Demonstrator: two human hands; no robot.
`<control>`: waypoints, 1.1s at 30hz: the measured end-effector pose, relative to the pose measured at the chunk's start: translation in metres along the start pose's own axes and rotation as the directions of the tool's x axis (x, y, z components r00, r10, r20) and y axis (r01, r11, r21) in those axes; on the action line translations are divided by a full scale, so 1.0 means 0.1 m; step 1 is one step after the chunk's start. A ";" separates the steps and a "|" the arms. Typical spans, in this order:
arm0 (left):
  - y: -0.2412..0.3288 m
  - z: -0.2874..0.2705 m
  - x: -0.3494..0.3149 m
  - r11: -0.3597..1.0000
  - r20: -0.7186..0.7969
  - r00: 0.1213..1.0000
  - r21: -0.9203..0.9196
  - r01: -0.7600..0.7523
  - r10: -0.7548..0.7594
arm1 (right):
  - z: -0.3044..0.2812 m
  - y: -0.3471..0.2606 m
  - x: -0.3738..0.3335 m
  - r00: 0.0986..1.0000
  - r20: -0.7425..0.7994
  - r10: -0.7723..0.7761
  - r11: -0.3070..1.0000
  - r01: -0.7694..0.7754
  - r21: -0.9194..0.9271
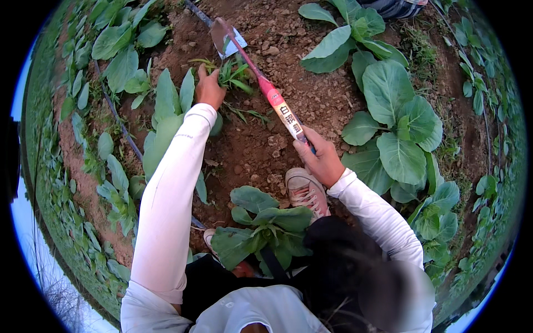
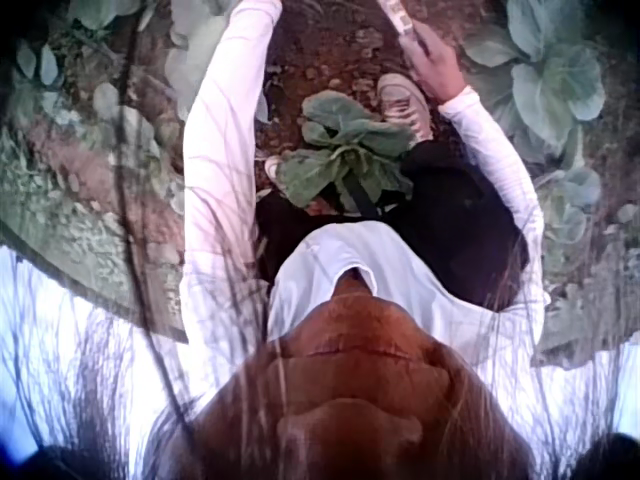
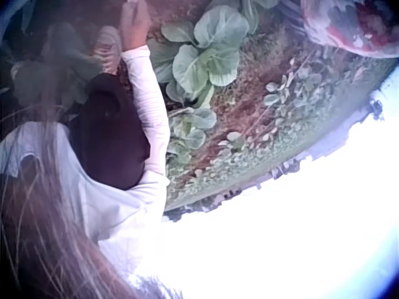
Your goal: The person weeds a vegetable field by hand and with a small hand hoe. They pull weeds from around leafy green plants and use the hoe to loosen soil and remove additional weeds between rows.
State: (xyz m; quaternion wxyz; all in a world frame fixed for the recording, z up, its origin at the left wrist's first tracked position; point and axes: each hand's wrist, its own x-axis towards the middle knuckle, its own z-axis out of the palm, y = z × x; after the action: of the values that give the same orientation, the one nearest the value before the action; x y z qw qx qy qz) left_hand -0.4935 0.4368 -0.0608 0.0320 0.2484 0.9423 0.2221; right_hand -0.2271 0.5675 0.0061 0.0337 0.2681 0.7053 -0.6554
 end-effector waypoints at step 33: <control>-0.37 0.09 -0.19 0.974 0.275 0.961 -0.202 0.103 -0.044 | 0.04 -0.01 -0.12 0.998 -0.004 -0.065 0.978 0.063 -0.200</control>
State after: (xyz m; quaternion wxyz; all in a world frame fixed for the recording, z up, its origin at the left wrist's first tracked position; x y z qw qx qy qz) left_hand -0.4921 0.4027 -0.0857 0.1942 0.2359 0.9084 0.2855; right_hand -0.2187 0.5594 0.0114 0.0355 0.2440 0.7759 -0.5807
